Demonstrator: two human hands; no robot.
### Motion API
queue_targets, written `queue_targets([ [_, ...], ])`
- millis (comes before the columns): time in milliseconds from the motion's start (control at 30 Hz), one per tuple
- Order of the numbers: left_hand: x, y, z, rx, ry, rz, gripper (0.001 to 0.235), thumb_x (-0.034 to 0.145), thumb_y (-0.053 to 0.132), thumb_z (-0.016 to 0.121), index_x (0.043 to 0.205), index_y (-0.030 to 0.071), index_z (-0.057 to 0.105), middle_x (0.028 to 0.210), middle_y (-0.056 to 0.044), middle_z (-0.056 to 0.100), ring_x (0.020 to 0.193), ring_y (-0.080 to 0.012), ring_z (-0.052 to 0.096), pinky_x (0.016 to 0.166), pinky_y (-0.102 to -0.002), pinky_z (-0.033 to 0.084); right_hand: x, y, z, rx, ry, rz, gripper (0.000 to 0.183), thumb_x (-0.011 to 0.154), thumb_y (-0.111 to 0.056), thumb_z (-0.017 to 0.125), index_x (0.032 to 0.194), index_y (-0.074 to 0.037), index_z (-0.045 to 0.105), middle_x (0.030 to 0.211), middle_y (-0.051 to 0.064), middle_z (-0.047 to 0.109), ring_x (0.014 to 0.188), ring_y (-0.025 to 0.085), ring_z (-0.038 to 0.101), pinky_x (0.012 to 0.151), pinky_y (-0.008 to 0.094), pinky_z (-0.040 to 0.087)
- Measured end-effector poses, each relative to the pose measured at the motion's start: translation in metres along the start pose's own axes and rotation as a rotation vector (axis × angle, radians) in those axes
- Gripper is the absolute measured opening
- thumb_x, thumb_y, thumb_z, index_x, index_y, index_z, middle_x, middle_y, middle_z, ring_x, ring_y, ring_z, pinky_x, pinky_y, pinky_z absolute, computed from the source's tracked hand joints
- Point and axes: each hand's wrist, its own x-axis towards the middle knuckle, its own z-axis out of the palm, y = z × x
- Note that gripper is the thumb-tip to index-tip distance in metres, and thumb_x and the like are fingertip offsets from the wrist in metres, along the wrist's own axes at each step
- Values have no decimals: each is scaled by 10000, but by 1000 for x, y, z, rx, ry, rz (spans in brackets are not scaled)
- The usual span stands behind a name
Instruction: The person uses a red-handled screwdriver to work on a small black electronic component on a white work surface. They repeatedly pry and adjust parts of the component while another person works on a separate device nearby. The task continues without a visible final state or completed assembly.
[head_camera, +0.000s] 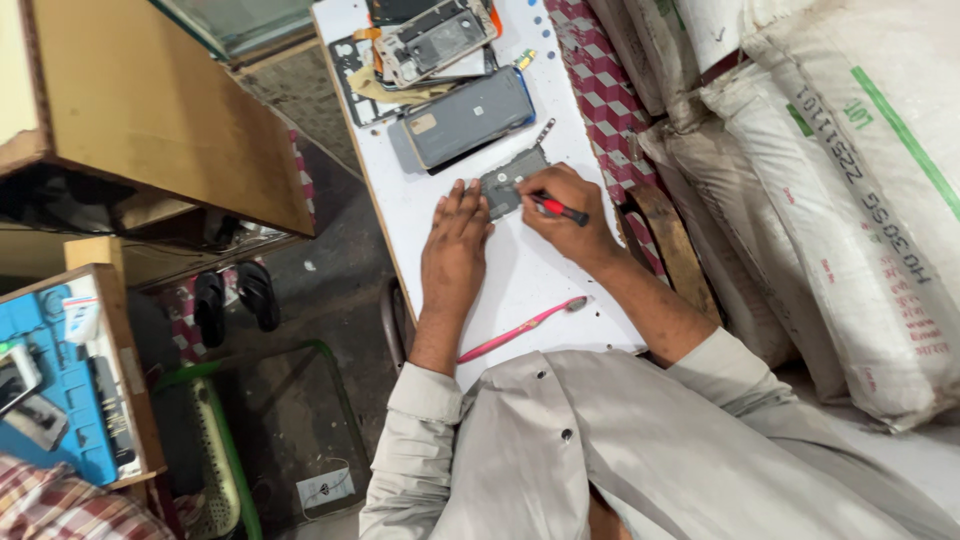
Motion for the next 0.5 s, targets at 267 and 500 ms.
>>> queue_targets([
  [267,-2,-2,3,-123,64,-41,349,865,23,711,1212,9,685,1412,-122,636,1404,-312,534,1164,-401,438,0,-9,-5,-32,91,90,188,916,14,750,1096,-3,699,1029,158,720,893,220,721,790,310,574],
  [500,1,7,-11,-63,35,-63,366,907,135,730,1255,33,681,1450,-103,614,1445,-284,496,1228,-426,354,0,-23,-9,188,23,165,162,968,23,700,1130,7,697,1069,114,745,930,153,706,831,262,572],
])
